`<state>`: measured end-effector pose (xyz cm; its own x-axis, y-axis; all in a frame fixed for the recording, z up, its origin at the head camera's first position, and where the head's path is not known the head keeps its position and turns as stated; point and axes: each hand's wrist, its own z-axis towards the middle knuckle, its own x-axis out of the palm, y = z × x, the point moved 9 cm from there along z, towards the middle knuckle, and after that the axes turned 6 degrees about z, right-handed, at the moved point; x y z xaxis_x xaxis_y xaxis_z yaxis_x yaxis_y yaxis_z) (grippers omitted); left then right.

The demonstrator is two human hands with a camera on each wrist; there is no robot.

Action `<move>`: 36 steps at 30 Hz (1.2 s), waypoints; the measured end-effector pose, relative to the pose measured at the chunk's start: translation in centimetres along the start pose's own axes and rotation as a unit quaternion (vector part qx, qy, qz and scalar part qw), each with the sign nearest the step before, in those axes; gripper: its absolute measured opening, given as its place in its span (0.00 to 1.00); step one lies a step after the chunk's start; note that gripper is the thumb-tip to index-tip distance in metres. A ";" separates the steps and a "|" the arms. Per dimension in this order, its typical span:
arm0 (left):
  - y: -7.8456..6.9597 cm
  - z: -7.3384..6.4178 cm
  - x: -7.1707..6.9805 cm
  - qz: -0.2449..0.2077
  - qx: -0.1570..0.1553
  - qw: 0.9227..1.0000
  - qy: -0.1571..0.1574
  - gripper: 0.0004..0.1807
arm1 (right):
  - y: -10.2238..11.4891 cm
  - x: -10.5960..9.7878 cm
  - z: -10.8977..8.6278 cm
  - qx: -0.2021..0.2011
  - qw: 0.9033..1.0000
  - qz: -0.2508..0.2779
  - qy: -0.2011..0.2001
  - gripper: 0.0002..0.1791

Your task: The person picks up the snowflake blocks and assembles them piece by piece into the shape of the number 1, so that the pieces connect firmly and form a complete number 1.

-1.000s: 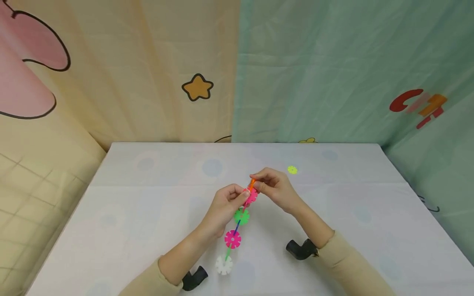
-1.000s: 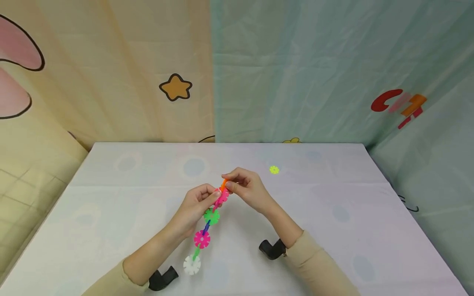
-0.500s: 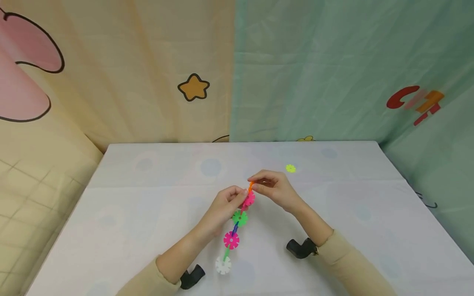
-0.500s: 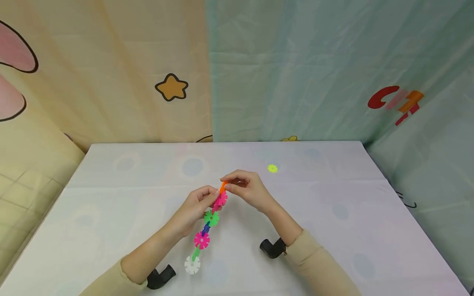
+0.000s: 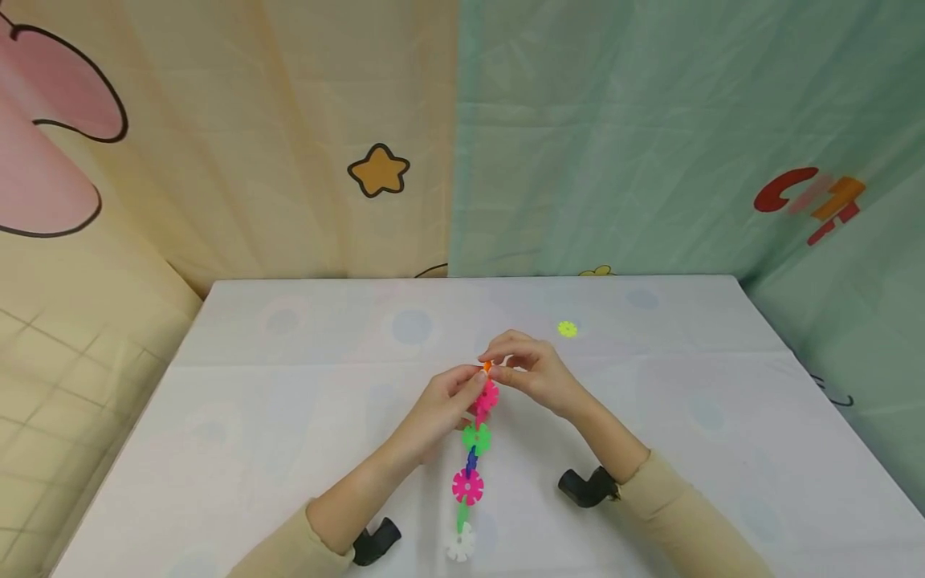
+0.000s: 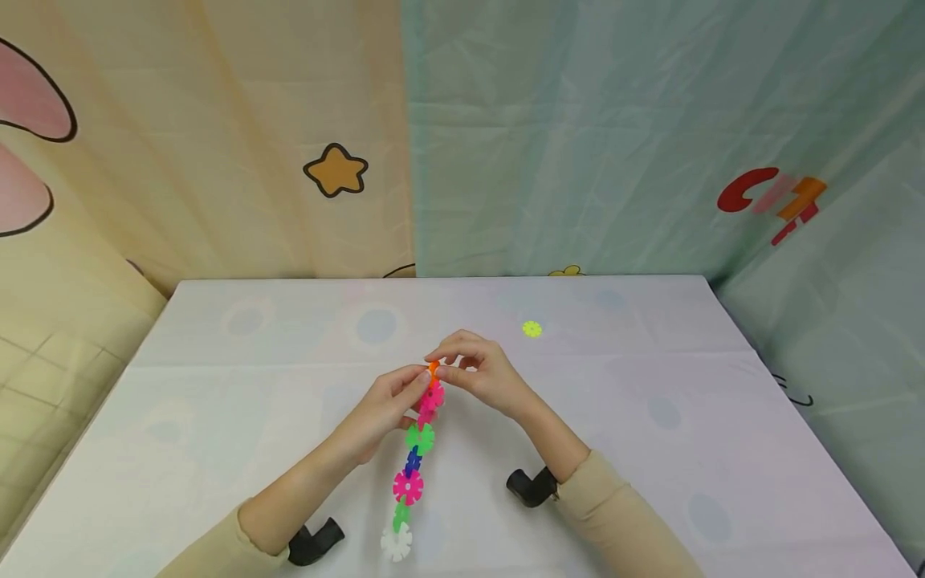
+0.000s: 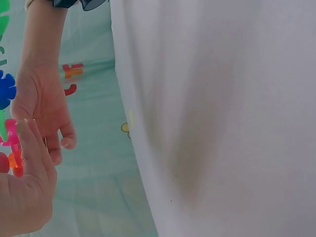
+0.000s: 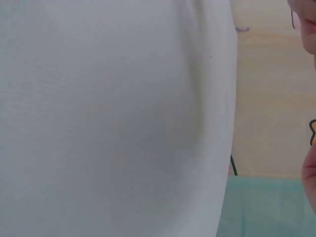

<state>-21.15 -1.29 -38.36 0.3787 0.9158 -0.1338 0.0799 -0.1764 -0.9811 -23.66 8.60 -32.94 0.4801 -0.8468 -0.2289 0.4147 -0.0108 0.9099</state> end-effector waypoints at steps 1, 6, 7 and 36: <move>0.0 0.0 0.0 0.000 0.002 1.000 0.000 0.21 | -0.3 0.0 0.0 0.002 1.000 0.001 0.002 0.10; 0.0 0.1 0.1 -0.006 0.009 1.000 0.001 0.21 | -2.6 -0.5 0.0 0.013 1.000 0.003 0.007 0.11; 0.0 0.2 0.1 -0.012 0.011 1.000 0.000 0.21 | -2.7 -0.5 -0.1 0.015 1.000 0.005 0.007 0.11; 0.5 0.1 -1.6 -0.038 0.007 0.997 -0.063 0.18 | -6.4 -6.7 -1.9 0.182 0.978 0.008 -0.100 0.18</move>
<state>-21.76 -2.81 -38.67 0.2523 0.9648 -0.0741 0.0912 -0.0999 -0.9908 -28.09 15.30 -37.91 0.3081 -0.9352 -0.1748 0.0885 -0.1548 0.9840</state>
